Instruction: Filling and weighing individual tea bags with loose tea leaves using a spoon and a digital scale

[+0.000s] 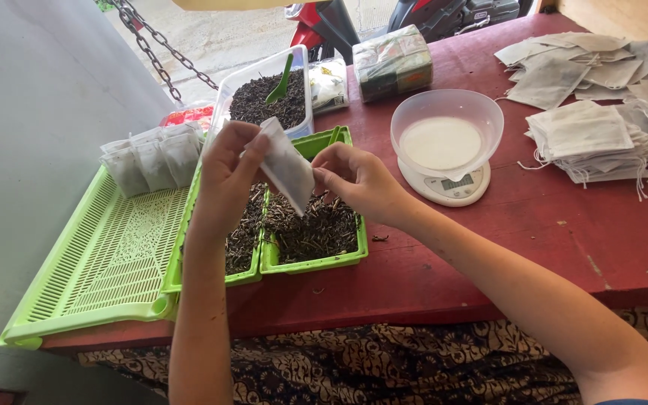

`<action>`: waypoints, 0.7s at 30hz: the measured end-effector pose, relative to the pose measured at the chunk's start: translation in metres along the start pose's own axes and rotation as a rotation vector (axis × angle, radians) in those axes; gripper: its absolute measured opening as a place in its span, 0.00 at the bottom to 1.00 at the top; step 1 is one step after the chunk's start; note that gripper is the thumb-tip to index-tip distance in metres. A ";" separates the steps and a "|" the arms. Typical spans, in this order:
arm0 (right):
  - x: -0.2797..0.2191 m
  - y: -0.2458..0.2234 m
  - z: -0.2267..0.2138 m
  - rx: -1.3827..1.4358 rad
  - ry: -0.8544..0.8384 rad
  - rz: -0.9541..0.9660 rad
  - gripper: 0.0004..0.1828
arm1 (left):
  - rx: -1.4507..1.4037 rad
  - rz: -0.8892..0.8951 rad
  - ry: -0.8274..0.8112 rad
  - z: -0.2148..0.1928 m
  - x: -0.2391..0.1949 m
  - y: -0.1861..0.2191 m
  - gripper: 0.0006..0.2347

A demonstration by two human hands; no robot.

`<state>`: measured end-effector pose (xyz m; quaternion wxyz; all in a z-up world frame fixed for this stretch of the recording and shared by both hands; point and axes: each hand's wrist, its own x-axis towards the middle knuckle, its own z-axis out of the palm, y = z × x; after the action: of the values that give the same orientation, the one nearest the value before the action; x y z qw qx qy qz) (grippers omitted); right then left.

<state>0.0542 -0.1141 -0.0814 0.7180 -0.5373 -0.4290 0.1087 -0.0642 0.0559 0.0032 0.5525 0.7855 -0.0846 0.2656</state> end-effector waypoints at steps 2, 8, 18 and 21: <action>-0.001 -0.010 0.001 0.000 0.031 -0.009 0.08 | 0.002 0.030 0.013 0.008 0.004 -0.002 0.08; 0.007 -0.020 -0.020 -0.140 0.048 -0.050 0.08 | 0.062 0.093 0.090 0.026 0.004 0.000 0.08; -0.002 -0.019 -0.010 -0.182 -0.031 -0.083 0.21 | 0.024 0.178 0.080 0.027 -0.003 -0.007 0.07; -0.005 -0.021 -0.010 -0.092 -0.009 -0.028 0.18 | 0.052 0.224 0.101 0.028 -0.002 -0.010 0.07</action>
<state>0.0524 -0.1324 -0.0657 0.6921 -0.5631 -0.4441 0.0815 -0.0523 0.0336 -0.0128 0.5023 0.7710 -0.1370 0.3668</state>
